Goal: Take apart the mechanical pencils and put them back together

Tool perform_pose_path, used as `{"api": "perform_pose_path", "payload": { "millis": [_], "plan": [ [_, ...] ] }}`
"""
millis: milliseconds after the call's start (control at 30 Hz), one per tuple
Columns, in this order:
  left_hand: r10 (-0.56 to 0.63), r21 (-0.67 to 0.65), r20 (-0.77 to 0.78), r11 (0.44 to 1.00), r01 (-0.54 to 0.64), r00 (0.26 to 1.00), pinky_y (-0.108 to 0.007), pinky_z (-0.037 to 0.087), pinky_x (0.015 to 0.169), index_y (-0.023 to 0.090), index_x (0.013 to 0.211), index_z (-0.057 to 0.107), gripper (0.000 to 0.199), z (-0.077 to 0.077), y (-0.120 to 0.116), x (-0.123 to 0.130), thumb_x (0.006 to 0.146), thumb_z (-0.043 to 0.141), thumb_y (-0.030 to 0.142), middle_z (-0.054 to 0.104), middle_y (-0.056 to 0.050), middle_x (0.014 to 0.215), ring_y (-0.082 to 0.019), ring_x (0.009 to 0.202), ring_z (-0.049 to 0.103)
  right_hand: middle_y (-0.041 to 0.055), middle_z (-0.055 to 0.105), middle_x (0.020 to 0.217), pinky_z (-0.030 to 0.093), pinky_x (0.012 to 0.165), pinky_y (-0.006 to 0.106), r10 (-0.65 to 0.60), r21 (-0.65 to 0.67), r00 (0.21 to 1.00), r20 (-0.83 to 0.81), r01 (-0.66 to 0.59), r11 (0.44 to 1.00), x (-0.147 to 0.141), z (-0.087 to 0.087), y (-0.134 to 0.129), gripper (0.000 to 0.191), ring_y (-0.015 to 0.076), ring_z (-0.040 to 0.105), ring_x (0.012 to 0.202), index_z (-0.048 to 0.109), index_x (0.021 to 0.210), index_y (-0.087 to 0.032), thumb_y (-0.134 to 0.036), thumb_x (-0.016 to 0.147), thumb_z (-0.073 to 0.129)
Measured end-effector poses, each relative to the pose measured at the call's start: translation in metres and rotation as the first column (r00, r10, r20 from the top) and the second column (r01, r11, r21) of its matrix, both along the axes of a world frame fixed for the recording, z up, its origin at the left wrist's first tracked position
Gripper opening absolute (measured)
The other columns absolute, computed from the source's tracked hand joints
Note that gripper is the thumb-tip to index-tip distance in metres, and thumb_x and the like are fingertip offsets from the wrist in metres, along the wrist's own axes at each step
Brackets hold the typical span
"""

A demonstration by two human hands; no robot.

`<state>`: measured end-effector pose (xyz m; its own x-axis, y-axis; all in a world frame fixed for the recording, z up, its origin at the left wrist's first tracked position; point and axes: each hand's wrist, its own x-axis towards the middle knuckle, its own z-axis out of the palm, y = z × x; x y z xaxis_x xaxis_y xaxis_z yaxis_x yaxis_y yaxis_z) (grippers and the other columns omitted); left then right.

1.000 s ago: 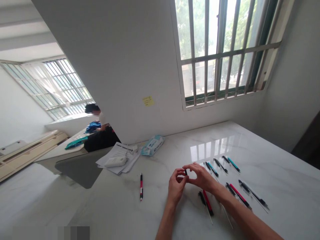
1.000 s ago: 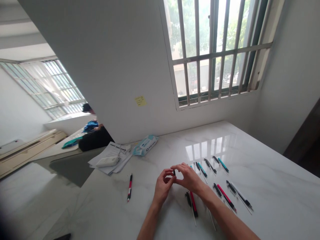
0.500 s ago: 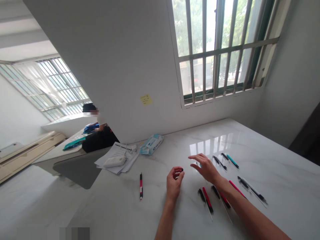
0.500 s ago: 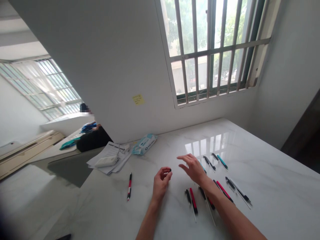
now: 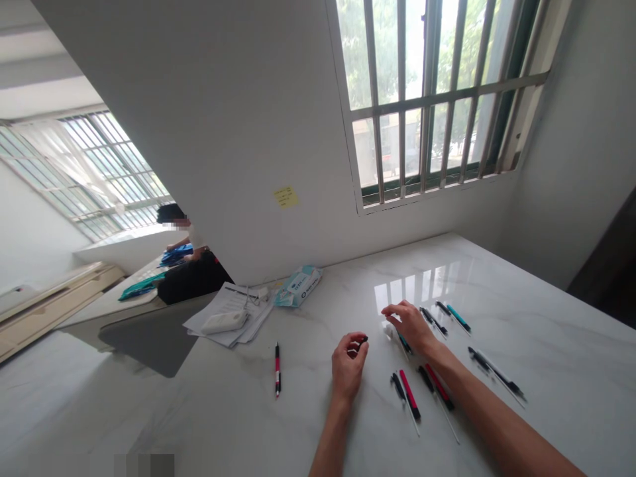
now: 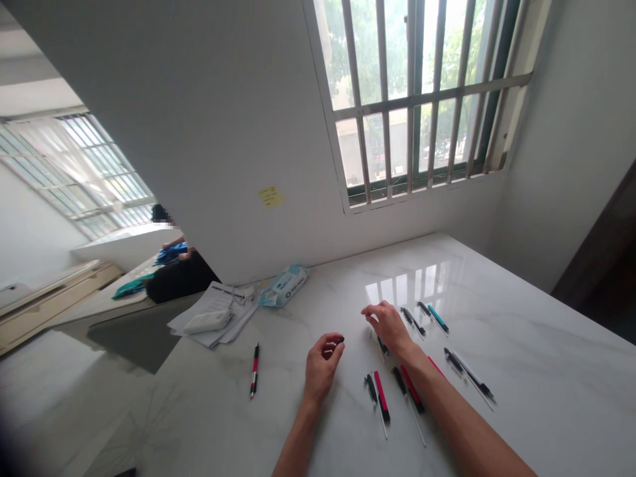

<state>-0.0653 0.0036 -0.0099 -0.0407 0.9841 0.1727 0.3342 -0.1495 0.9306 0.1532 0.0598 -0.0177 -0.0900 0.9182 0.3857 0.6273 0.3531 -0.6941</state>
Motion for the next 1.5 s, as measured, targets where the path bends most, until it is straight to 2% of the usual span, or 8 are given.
{"api": "perform_pose_path", "payload": {
  "millis": [67, 167, 267, 567, 800, 1067, 1333, 1500],
  "plan": [
    [0.003, 0.015, -0.006, 1.0, -0.003, 1.0, -0.034, 0.057, 0.078, 0.02, 0.099, 0.077, 0.025, 0.001, -0.001, 0.0, 0.085, 0.069, 0.039, 0.078, -0.009, 0.102, -0.022, 0.085, 0.07, 0.0041, 0.079, 0.097, 0.057, 0.09, 0.039, 0.033, -0.014, 0.979, -0.201, -0.037, 0.999, -0.004, 0.004, -0.004, 0.016, 0.0221, 0.073, 0.088, 0.077, 0.103, -0.026, -0.025, 0.093, 0.065],
    [0.005, 0.024, -0.024, 1.0, -0.004, 1.0, -0.036, 0.056, 0.08, 0.02, 0.099, 0.077, 0.024, 0.002, -0.002, -0.001, 0.085, 0.069, 0.038, 0.078, -0.009, 0.102, -0.021, 0.085, 0.07, 0.0044, 0.081, 0.097, 0.06, 0.091, 0.039, 0.14, -0.084, 0.828, -0.543, -0.22, 0.972, -0.017, 0.008, -0.013, 0.023, 0.0233, 0.077, 0.093, 0.075, 0.102, -0.023, -0.04, 0.086, 0.077],
    [0.006, 0.035, -0.043, 0.999, -0.005, 0.999, -0.036, 0.056, 0.08, 0.02, 0.098, 0.076, 0.022, 0.003, -0.003, -0.001, 0.085, 0.07, 0.036, 0.078, -0.008, 0.099, -0.021, 0.083, 0.07, 0.0061, 0.082, 0.097, 0.061, 0.093, 0.04, 0.203, -0.117, 0.724, -0.659, -0.365, 0.923, -0.031, 0.01, -0.021, 0.033, 0.0245, 0.077, 0.096, 0.074, 0.1, -0.021, -0.046, 0.08, 0.083],
    [0.007, 0.084, -0.058, 0.996, -0.002, 0.998, -0.034, 0.056, 0.078, 0.021, 0.093, 0.075, 0.017, 0.006, -0.004, -0.002, 0.084, 0.071, 0.035, 0.078, -0.006, 0.094, -0.02, 0.08, 0.07, 0.0054, 0.081, 0.095, 0.061, 0.091, 0.04, 0.227, -0.139, 0.748, -0.623, -0.392, 0.909, -0.039, 0.011, -0.027, 0.037, 0.0238, 0.076, 0.093, 0.075, 0.096, -0.021, -0.053, 0.079, 0.083],
    [-0.009, 0.089, -0.07, 0.996, 0.015, 0.998, -0.033, 0.054, 0.077, 0.022, 0.092, 0.076, 0.014, 0.005, -0.004, -0.002, 0.085, 0.07, 0.032, 0.077, -0.005, 0.094, -0.019, 0.081, 0.069, 0.0049, 0.081, 0.097, 0.06, 0.092, 0.04, 0.273, -0.126, 0.727, -0.63, -0.443, 0.888, -0.037, 0.008, -0.027, 0.03, 0.0247, 0.077, 0.095, 0.075, 0.098, -0.022, -0.044, 0.079, 0.084],
    [-0.022, 0.102, -0.098, 0.994, 0.032, 0.995, -0.033, 0.053, 0.078, 0.021, 0.092, 0.075, 0.013, 0.005, -0.003, -0.004, 0.087, 0.07, 0.031, 0.077, -0.005, 0.095, -0.019, 0.082, 0.069, 0.0047, 0.081, 0.087, 0.059, 0.08, 0.036, 0.28, -0.159, 0.867, -0.412, -0.371, 0.915, -0.031, 0.012, -0.03, 0.024, 0.023, 0.076, 0.082, 0.076, 0.103, -0.022, -0.042, 0.091, 0.071],
    [-0.028, 0.084, -0.102, 0.996, 0.036, 0.994, -0.033, 0.052, 0.079, 0.022, 0.093, 0.075, 0.011, 0.006, -0.004, -0.004, 0.086, 0.069, 0.028, 0.076, -0.005, 0.096, -0.019, 0.084, 0.068, 0.0022, 0.078, 0.081, 0.053, 0.074, 0.03, 0.31, -0.178, 0.91, -0.277, -0.366, 0.914, -0.026, 0.016, -0.03, 0.018, 0.0193, 0.071, 0.076, 0.075, 0.091, -0.022, -0.036, 0.093, 0.065],
    [-0.04, 0.07, -0.089, 0.996, 0.046, 0.995, -0.032, 0.051, 0.079, 0.021, 0.092, 0.075, 0.011, 0.008, -0.005, -0.003, 0.086, 0.069, 0.029, 0.076, -0.004, 0.096, -0.019, 0.085, 0.068, 0.0014, 0.077, 0.08, 0.047, 0.067, 0.027, 0.344, -0.203, 0.909, -0.236, -0.392, 0.897, -0.026, 0.016, -0.031, 0.021, 0.0168, 0.067, 0.071, 0.073, 0.098, -0.021, -0.039, 0.095, 0.064]
  ]
}}
